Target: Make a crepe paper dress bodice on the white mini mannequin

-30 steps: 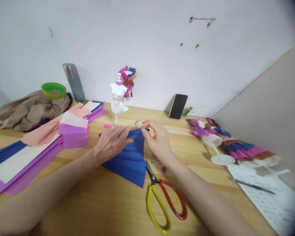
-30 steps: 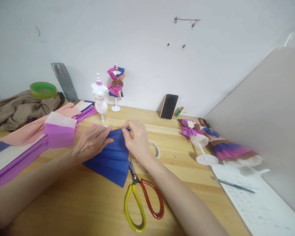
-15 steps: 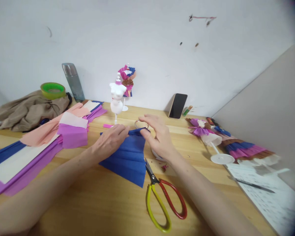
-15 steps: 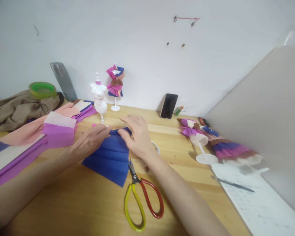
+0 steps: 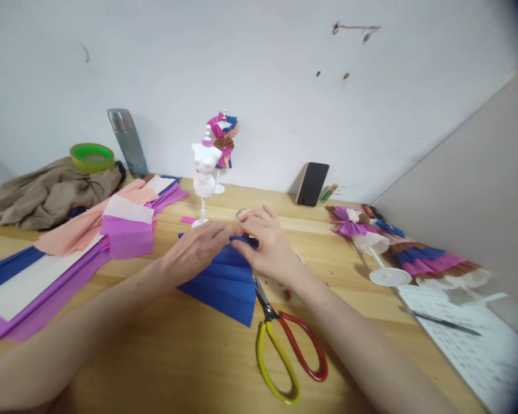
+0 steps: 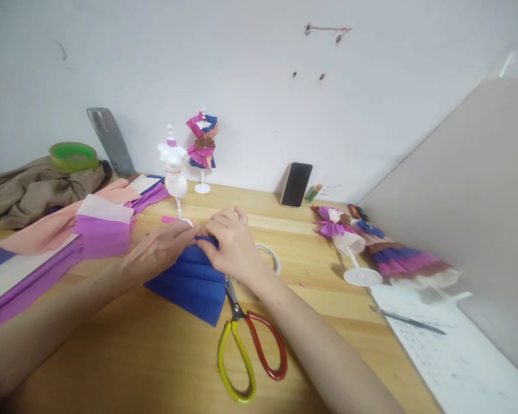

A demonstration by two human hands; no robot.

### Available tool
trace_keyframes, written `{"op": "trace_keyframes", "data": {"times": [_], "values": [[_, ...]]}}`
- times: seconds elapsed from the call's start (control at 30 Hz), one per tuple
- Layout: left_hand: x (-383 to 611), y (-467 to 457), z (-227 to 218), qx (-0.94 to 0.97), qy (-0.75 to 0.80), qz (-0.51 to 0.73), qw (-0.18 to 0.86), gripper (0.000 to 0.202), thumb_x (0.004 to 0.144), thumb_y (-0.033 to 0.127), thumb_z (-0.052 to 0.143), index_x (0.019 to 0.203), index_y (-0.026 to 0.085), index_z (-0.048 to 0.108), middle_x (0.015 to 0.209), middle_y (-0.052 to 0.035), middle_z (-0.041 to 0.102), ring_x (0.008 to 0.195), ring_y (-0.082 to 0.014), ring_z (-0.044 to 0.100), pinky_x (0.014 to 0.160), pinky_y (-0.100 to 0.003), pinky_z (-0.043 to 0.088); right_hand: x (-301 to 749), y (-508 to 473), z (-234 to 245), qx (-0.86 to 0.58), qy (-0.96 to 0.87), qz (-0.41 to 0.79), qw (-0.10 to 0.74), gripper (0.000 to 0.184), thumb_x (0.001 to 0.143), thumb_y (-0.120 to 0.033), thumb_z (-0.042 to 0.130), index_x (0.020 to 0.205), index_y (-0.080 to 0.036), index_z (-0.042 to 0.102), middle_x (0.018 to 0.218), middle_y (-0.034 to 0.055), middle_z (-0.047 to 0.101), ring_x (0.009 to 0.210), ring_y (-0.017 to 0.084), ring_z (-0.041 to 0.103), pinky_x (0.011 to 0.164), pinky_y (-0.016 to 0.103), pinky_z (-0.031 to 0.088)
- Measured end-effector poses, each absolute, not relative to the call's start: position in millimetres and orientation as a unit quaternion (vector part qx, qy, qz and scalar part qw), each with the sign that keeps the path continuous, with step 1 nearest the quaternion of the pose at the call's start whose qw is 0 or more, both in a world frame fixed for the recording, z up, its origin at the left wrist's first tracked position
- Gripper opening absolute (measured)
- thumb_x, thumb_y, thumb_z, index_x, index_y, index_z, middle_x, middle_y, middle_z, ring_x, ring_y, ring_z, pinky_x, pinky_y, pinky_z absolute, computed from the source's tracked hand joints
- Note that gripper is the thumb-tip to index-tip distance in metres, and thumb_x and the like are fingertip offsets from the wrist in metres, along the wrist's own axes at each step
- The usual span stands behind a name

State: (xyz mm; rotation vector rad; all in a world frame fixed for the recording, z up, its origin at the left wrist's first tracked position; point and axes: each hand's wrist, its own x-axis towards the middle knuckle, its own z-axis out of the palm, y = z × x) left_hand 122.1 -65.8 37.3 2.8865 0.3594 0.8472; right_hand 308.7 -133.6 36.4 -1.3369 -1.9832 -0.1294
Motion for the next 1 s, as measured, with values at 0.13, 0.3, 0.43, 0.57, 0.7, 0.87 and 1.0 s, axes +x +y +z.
{"op": "trace_keyframes", "data": {"times": [0.13,0.3,0.43,0.57,0.7,0.87,1.0], "values": [[121,-62,33,0.953,0.125,0.272,0.039,0.029,0.100,0.015,0.034,0.092,0.019,0.061,0.074,-0.0013,0.055,0.064,-0.0150,0.050,0.061,-0.026,0.041,309,-133,39,-0.524,-0.767,-0.023,0.370,0.014,0.083,-0.019,0.067,0.073,-0.022,0.057,0.085,0.0035,0.069,0.093,0.024,0.062,0.104,0.053,0.034],[117,-45,22,0.951,0.160,0.261,0.043,0.031,0.101,0.029,0.039,0.078,0.019,0.058,0.068,-0.0012,0.055,0.062,-0.0156,0.051,0.059,-0.027,0.035,313,-129,39,-0.512,-0.763,0.031,0.394,0.017,0.082,-0.017,0.064,0.069,-0.022,0.056,0.076,0.0036,0.064,0.087,0.024,0.060,0.086,0.041,0.043],[109,-29,31,0.955,0.168,0.221,0.104,0.034,0.099,0.035,0.041,0.072,0.020,0.056,0.066,-0.0006,0.056,0.063,-0.0157,0.052,0.060,-0.026,0.034,318,-126,38,-0.515,-0.739,0.087,0.426,0.016,0.080,-0.017,0.064,0.066,-0.021,0.057,0.072,0.0020,0.062,0.078,0.020,0.059,0.079,0.036,0.044],[101,-23,53,0.957,0.193,0.156,0.150,0.035,0.096,0.036,0.041,0.068,0.019,0.055,0.063,-0.0001,0.057,0.062,-0.0149,0.050,0.060,-0.025,0.033,323,-125,39,-0.528,-0.708,0.151,0.443,0.015,0.078,-0.020,0.063,0.064,-0.020,0.059,0.069,0.0009,0.061,0.073,0.018,0.058,0.076,0.034,0.044],[93,-18,70,0.943,0.235,0.115,0.205,0.033,0.091,0.039,0.048,0.066,0.019,0.057,0.063,0.0003,0.059,0.062,-0.0145,0.052,0.060,-0.024,0.035,327,-125,43,-0.540,-0.679,0.206,0.452,0.017,0.077,-0.027,0.064,0.062,-0.020,0.059,0.069,0.0008,0.060,0.071,0.017,0.057,0.072,0.032,0.044],[77,-5,81,0.923,0.284,0.109,0.237,0.031,0.086,0.043,0.053,0.069,0.019,0.065,0.062,0.0009,0.060,0.059,-0.0138,0.051,0.057,-0.024,0.035,333,-125,46,-0.545,-0.648,0.251,0.470,0.019,0.073,-0.032,0.066,0.061,-0.020,0.059,0.067,0.0008,0.062,0.070,0.017,0.058,0.071,0.031,0.046],[74,-9,92,0.876,0.362,0.238,0.213,0.035,0.085,0.038,0.054,0.055,0.019,0.056,0.052,0.0015,0.052,0.053,-0.0120,0.047,0.054,-0.023,0.034,338,-123,47,-0.536,-0.625,0.237,0.517,0.019,0.071,-0.033,0.069,0.061,-0.020,0.061,0.069,0.0019,0.066,0.076,0.019,0.063,0.076,0.033,0.047]]}}
